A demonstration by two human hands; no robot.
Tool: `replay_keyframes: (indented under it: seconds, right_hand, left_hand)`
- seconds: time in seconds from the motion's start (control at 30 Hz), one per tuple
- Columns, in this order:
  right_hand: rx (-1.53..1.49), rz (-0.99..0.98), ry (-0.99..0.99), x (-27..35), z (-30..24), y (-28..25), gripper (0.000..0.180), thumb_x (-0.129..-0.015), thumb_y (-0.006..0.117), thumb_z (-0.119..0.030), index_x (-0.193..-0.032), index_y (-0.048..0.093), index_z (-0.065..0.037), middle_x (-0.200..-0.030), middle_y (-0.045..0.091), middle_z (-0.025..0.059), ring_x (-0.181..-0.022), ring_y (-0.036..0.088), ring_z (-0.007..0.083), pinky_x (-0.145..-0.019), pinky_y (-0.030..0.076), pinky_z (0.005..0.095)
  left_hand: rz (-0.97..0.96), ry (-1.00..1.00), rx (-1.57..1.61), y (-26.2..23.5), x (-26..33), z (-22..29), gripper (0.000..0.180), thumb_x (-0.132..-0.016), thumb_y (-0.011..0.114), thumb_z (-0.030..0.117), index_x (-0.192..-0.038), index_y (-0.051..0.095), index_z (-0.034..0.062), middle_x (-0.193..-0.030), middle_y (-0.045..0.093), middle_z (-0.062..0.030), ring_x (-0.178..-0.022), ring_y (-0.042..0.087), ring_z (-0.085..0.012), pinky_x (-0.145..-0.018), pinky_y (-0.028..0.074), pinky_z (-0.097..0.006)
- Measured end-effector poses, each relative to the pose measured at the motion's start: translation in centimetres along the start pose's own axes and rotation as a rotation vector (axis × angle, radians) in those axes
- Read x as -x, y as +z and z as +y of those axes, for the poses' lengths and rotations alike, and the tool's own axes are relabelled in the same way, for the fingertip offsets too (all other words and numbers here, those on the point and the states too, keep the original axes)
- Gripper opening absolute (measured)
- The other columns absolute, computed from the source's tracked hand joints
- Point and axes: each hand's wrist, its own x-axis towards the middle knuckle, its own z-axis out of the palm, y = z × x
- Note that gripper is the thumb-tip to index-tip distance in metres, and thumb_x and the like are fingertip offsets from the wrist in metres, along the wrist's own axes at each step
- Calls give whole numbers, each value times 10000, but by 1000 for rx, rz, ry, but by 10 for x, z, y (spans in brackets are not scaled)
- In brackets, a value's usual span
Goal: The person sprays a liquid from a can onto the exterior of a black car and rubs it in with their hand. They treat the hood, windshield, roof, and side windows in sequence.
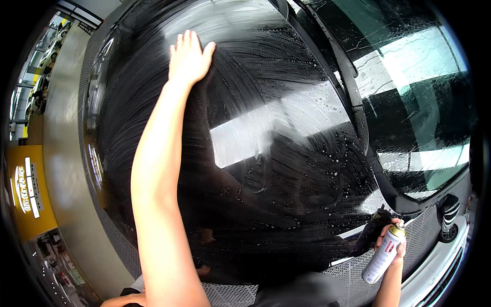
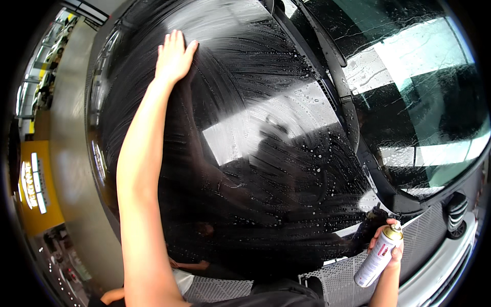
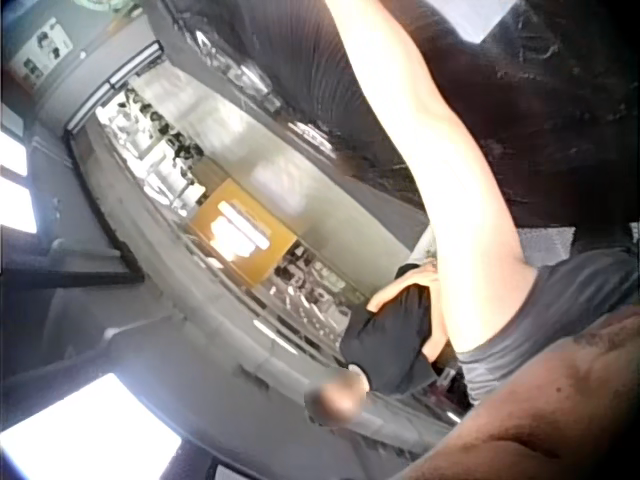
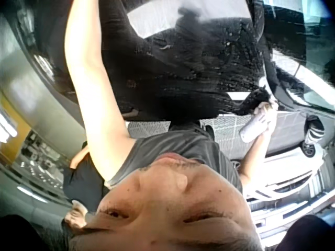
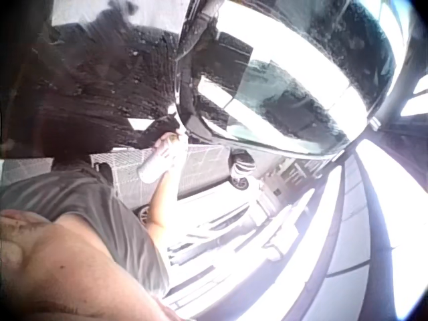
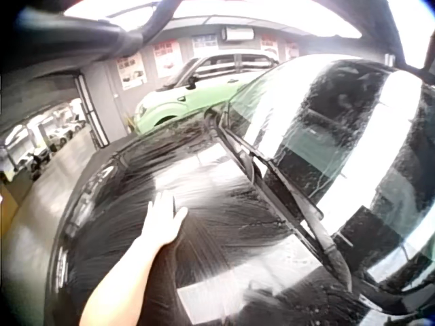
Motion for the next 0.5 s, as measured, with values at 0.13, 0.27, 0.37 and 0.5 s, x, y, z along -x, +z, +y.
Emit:
replay_keyframes:
  seconds: [0.13, 0.27, 0.37, 0.5]
  right_hand:
    - [-8, 61, -43, 10, 5, -1, 905, -756, 858, -375, -1423, 342, -46, -1017, 556, 204, -727, 683, 309, -562, 624, 436]
    - [-14, 26, -12, 8, 4, -7, 912, -758, 857, -373, -1430, 334, -47, -1022, 552, 210, -737, 682, 309, -552, 622, 435]
    - [-5, 34, -9, 10, 3, -6, 909, -762, 857, -371, -1432, 332, -51, -1035, 549, 209, -738, 680, 308, -550, 622, 436]
    - [64, -90, 6, -7, 3, -10, 903, -791, 833, -429, -1445, 323, -71, -1037, 537, 176, -722, 668, 261, -514, 614, 389]
  left_hand:
    - [-225, 410, 48, -43, 88, 111, 749, -935, 568, 398, -1477, 384, -86, -1570, 345, -297, -1495, 302, -407, -1212, 228, -578]
    - [-504, 865, 533, -93, 209, 130, 923, -847, 663, 513, -1540, 348, -9, -1643, 277, -196, -1549, 194, -368, -1247, 114, -566]
    - [-406, 614, 147, -87, 141, 102, 816, -871, 667, 389, -1536, 375, 18, -1621, 303, -224, -1531, 243, -372, -1244, 147, -553]
    - [448, 176, -373, 3, 60, -91, 308, -932, 583, 220, -1116, 624, -24, -1355, 511, -261, -1254, 507, -398, -970, 453, -527]
